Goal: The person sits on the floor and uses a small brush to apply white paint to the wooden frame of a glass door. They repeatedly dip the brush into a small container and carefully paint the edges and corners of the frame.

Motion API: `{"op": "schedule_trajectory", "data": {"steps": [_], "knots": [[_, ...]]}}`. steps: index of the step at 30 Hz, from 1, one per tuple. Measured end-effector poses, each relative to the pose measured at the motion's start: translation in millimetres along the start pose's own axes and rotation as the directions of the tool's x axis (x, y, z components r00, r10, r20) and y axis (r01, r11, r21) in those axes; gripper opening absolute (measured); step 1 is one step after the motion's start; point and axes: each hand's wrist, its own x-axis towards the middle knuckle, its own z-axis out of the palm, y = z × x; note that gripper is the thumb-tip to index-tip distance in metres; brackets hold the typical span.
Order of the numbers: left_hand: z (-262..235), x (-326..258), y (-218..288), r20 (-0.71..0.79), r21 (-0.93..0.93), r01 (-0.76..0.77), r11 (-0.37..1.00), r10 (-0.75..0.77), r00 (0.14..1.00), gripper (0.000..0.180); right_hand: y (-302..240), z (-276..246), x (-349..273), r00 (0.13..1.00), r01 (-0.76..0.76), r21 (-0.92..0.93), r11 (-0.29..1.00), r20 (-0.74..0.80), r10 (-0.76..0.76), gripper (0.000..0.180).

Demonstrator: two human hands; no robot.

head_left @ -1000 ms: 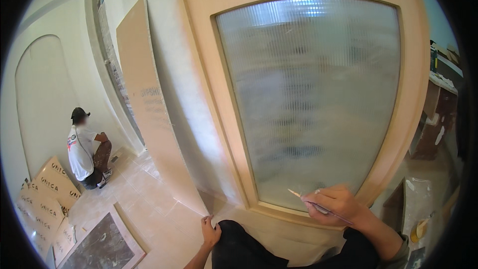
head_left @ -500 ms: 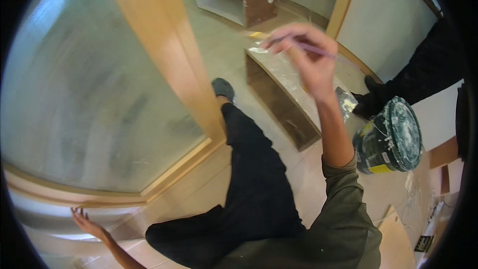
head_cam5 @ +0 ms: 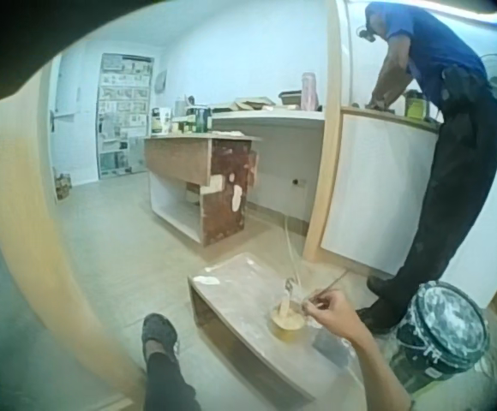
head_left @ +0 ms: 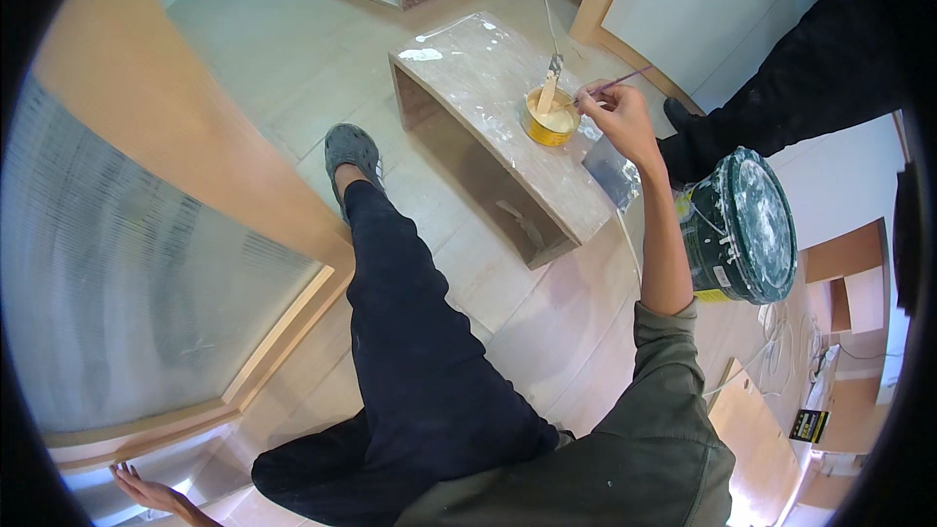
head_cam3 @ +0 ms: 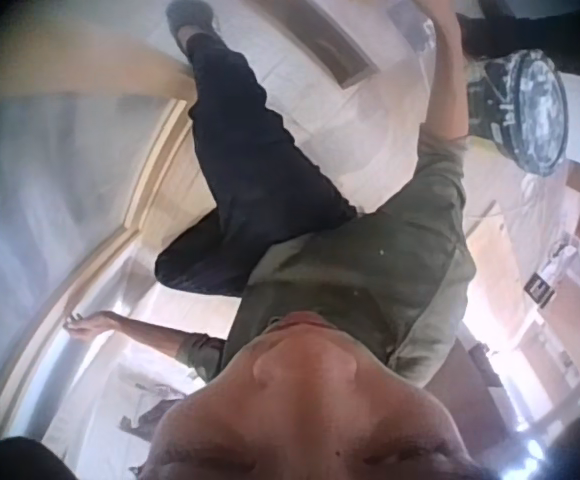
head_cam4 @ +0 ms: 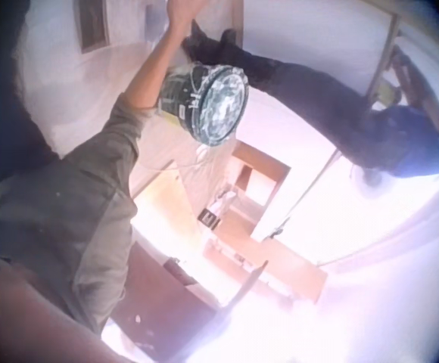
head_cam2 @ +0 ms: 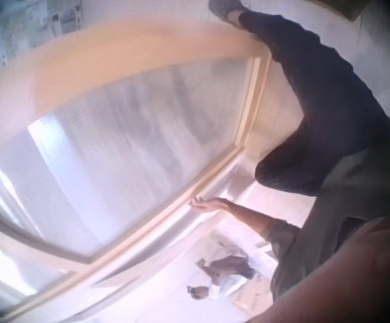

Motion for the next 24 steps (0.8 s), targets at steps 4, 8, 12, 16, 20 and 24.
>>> {"op": "schedule_trajectory", "data": {"steps": [4, 8, 12, 16, 20, 24], "knots": [[2.7, -1.0, 5.5, 0.007, 0.003, 0.004, 1.000, -0.004, 1.000, 0.052, 11.3, 2.3, 7.5, 0.998, 0.050, -0.119, 0.992, 0.054, -0.043, 0.030], [1.3, -0.3, 5.9, 0.017, 0.010, -0.018, 1.000, 0.017, 1.000, 0.051, 6.8, 6.8, 5.0, 0.998, 0.059, -0.145, 0.988, 0.028, -0.056, 0.032], [-1.7, 1.0, 5.2, 0.019, 0.022, -0.015, 1.000, 0.014, 1.000, 0.050, 2.6, 8.6, 3.8, 0.999, 0.041, -0.170, 0.985, 0.028, -0.037, 0.034], [-0.1, -1.7, 10.3, 0.014, 0.051, -0.015, 0.999, 0.014, 1.000, 0.049, 3.6, 7.9, 3.1, 0.999, 0.047, -0.181, 0.982, 0.024, -0.043, 0.035], [1.3, -3.1, 17.1, -0.003, 0.057, -0.001, 0.998, 0.001, 1.000, 0.049, 0.3, 9.0, 3.6, 0.999, 0.048, -0.197, 0.979, 0.032, -0.042, 0.036], [-0.8, 1.0, 7.9, -0.001, 0.045, -0.010, 0.999, 0.010, 1.000, 0.049, 4.6, 9.8, 4.7, 0.998, 0.065, -0.202, 0.977, 0.025, -0.061, 0.035]]}}
